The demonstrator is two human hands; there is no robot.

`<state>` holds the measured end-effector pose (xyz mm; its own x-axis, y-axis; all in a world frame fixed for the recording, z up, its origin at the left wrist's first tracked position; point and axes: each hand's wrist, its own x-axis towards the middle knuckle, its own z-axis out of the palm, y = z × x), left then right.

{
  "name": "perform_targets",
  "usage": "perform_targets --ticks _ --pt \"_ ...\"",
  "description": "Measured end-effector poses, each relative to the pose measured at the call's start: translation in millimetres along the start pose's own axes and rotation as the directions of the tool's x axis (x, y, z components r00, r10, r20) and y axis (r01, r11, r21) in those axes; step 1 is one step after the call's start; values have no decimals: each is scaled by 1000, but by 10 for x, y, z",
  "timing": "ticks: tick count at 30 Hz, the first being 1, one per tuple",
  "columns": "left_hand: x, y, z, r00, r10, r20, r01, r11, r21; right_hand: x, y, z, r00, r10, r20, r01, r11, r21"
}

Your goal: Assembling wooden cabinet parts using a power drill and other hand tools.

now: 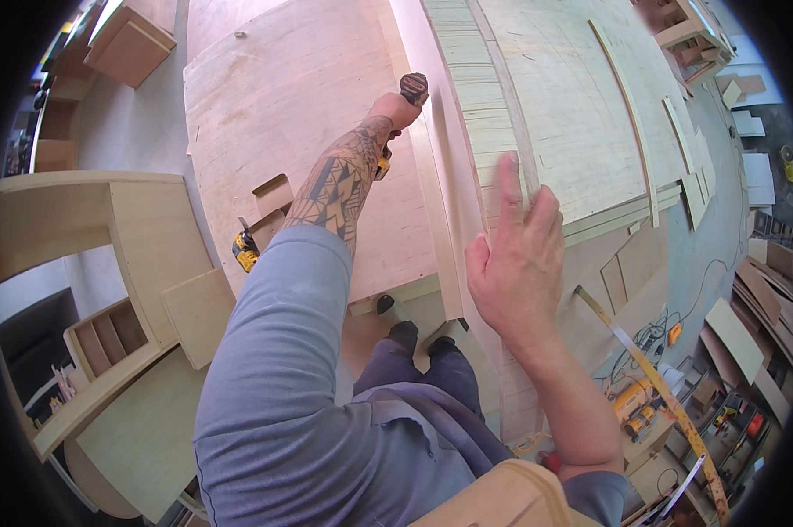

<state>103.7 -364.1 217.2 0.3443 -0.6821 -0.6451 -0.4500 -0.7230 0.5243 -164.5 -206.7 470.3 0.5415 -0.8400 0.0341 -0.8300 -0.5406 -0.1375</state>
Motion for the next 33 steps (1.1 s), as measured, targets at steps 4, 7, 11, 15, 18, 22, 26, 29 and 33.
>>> perform_targets --ticks 4,7,11,15,18,22,26,29,33 --pt "25 -13 -31 1000 -21 10 21 1000 -15 3 -10 0 1000 -14 -11 14 1000 -13" --pt "24 7 30 1000 -22 6 22 1000 -16 6 -1 0 1000 -6 -6 6 1000 -11" --pt "77 -29 98 999 -30 -15 30 998 -50 16 -28 -42 996 63 64 -68 995 71" --pt "157 -90 159 998 -39 -58 32 993 -113 16 -38 -43 997 50 65 -54 996 68" --pt "138 -130 194 996 -63 -56 51 980 -193 7 -23 -21 998 53 43 -54 998 45" --pt "80 -255 202 995 -20 -93 2 983 -185 11 -41 12 1000 19 -6 -20 1000 -14" --pt "-302 -1024 616 965 80 -250 -123 979 -162 8 -88 72 1000 -12 -28 10 999 -45" --pt "-1098 -1599 1085 961 36 -274 -119 949 -291 -21 85 121 998 35 -53 -40 996 -81" --pt "-2085 -2930 1495 851 139 -506 -361 855 -373 -31 -27 136 999 -48 19 49 999 -19"
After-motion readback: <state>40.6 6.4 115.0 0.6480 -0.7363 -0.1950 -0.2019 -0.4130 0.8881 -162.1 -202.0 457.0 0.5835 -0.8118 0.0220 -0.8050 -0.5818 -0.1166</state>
